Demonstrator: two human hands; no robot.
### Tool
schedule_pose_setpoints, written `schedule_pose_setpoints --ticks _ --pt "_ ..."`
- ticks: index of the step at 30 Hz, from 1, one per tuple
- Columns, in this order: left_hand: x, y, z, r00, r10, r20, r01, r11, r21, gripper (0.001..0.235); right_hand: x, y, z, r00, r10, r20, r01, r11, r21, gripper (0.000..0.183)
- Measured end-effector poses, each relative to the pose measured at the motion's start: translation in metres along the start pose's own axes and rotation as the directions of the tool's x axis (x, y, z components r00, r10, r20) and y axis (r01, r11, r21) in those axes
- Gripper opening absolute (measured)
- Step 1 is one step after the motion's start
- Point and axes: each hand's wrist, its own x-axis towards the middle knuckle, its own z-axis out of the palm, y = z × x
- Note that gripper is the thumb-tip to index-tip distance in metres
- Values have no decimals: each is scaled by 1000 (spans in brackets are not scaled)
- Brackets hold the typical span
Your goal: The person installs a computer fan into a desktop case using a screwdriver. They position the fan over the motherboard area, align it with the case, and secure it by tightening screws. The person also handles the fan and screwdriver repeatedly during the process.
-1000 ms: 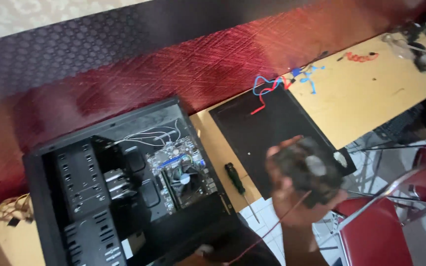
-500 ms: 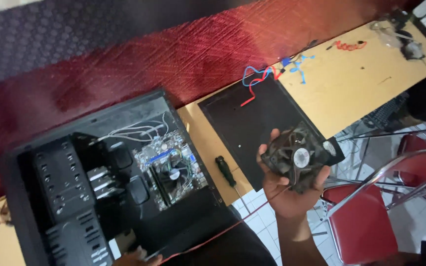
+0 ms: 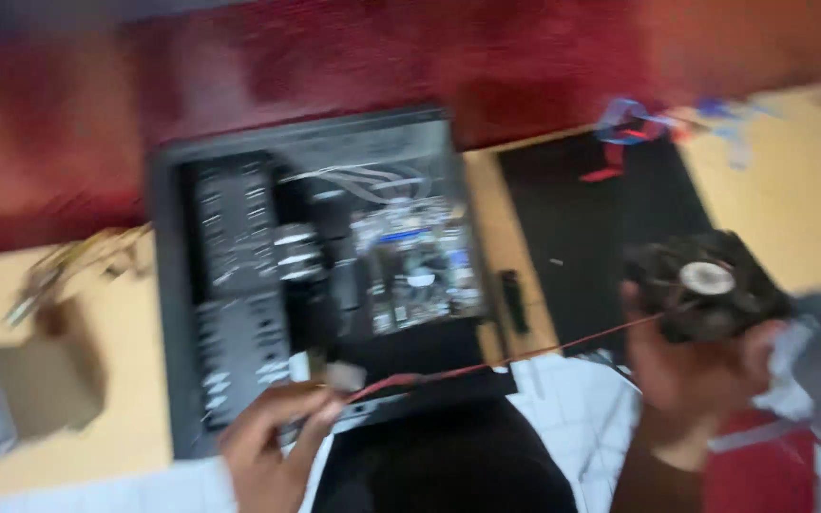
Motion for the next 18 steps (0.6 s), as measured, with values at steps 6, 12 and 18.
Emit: schedule_pose_setpoints --ticks 6,12,18 --pt "-23 -50 18 536 -648 541 558 -209 -803 43 9 18 4 949 -22 -316 -121 896 -427 71" --pt "-24 -36 21 662 -488 569 471 -321 -822 74 16 15 -19 949 24 -314 -176 867 -467 66" --pt "-23 -25 27 706 -501 500 484 -173 -858 73 19 19 -25 945 21 -327 -168 887 -430 66"
